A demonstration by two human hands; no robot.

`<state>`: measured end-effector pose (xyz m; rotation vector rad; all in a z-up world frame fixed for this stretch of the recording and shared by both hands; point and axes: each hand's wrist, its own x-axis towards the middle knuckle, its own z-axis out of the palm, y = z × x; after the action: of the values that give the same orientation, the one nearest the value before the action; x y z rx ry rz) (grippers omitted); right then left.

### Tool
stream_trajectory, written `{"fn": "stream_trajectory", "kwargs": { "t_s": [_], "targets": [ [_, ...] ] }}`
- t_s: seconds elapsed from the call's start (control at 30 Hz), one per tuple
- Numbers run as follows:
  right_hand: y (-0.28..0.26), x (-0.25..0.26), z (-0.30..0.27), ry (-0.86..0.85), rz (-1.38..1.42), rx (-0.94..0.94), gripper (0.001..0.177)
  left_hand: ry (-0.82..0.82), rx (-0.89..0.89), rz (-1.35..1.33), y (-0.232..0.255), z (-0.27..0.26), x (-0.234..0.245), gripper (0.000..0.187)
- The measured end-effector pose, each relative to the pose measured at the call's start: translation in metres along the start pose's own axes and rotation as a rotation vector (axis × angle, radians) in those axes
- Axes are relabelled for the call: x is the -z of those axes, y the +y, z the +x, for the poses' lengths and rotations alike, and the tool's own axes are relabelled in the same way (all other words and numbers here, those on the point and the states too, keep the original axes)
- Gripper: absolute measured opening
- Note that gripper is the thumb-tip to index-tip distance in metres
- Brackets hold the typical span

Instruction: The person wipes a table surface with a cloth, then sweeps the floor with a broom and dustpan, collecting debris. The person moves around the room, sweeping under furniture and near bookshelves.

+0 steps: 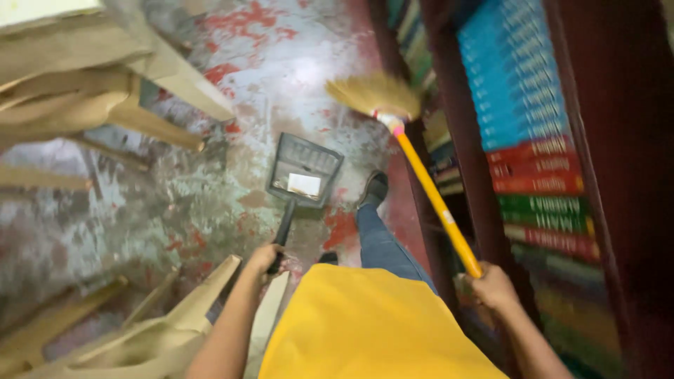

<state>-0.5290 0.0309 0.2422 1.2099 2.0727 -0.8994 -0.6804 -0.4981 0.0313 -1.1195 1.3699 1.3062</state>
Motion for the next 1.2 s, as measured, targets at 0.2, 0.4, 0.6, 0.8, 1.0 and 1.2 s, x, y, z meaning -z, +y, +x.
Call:
{"fn": "stream_trajectory", "kwargs": {
  "t_s": [0.2,0.4,0.6,0.8,1.0,1.2],
  "targets": [
    [0.003,0.023,0.137,-0.014,-0.519,0.045,0.047,0.022,-0.094,-0.295,0.051,-0.01,-0.019,0.051],
    [-0.089,0.082,0.188,0.0,-0.8,0.054,0.038,0.058,-0.103,-0.359,0.116,0.029,-0.045,0.012],
    [-0.174,0.094,0.262,0.136,-0.893,0.16,0.044,-0.069,-0.156,-0.457,0.229,0.02,-0.07,0.012],
    [-0.299,0.1,0.23,0.191,-0.81,0.012,0.048,-0.13,-0.056,-0.365,0.368,0.01,-0.071,0.009],
    [-0.395,0.099,0.29,0.145,-0.559,0.187,0.04,-0.156,-0.185,-0.219,0.487,0.034,-0.076,0.015],
    [-0.534,0.099,0.433,0.058,-0.298,0.395,0.038,-0.084,-0.27,-0.215,0.636,0.026,-0.091,0.02]
  ]
}}
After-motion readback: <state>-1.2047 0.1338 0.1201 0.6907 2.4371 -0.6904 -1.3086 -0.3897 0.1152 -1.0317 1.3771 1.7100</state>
